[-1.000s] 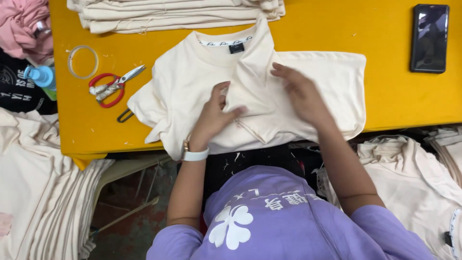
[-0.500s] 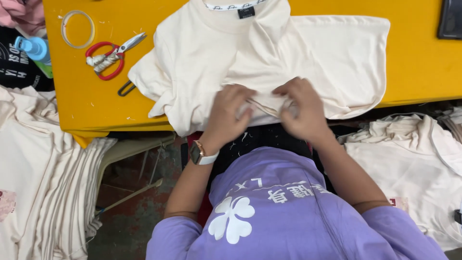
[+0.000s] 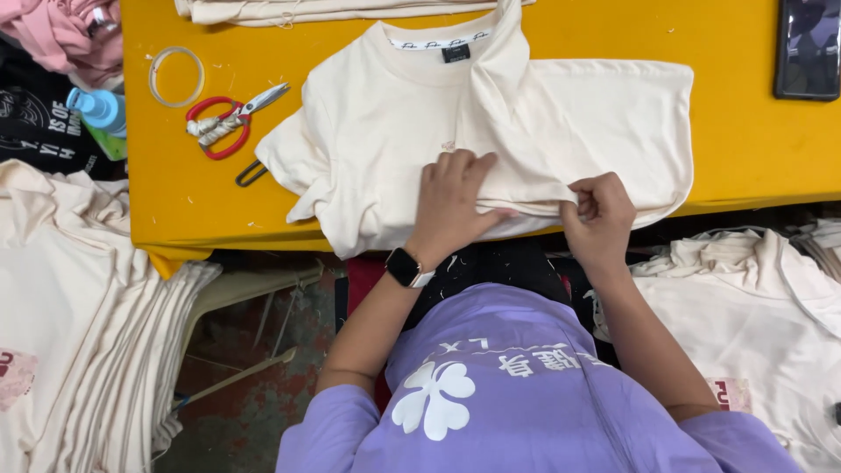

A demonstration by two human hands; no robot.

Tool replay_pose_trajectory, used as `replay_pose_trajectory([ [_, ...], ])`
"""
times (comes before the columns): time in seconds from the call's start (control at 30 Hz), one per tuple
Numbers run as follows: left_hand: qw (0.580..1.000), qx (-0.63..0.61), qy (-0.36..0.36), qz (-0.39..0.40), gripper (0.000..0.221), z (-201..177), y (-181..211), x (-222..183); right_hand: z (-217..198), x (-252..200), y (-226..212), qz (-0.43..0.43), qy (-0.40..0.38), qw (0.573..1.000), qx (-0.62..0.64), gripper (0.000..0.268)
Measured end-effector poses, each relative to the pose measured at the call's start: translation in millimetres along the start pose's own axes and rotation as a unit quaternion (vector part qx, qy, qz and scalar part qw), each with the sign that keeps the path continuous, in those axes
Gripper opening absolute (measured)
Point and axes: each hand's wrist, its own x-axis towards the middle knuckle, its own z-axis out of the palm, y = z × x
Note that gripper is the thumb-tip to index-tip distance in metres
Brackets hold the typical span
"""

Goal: Inspecting t-shirts and trimming excess threads using scissors at a quality control station.

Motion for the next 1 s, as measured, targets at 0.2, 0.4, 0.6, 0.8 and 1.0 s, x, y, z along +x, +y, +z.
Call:
replay_pose_trajectory([
  [0.2,0.997,0.039,-0.026,-0.054,0.030,28.2,-12.0,-2.3,5.3,6.8,-0.6,-0.002,0.008,0.999,0.046,0.020],
  [0.4,0.867,-0.433,0.167,-0.184,0.028,36.6,-21.0,-16.8,9.4,-10.1,43.0,0.263,0.078,0.909,0.314,0.013],
  [0.6,0.541,-0.807,0.077,-0.222,0.030,62.1,-64.3,-11.1,8.9,16.5,-15.7,0.414,-0.026,0.589,0.693,0.047],
  [0.8,0.437,-0.881,0.111,-0.142,0.047,2.4,-20.8,-4.6,19.2,30.5,-9.4,0.340,-0.023,0.520,0.783,0.025],
  [1.0,0.424,-0.885,0.126,-0.146,0.056,2.5,-11.5,-9.1,23.9,33.3,0.0,0.341,-0.024,0.502,0.794,0.026],
])
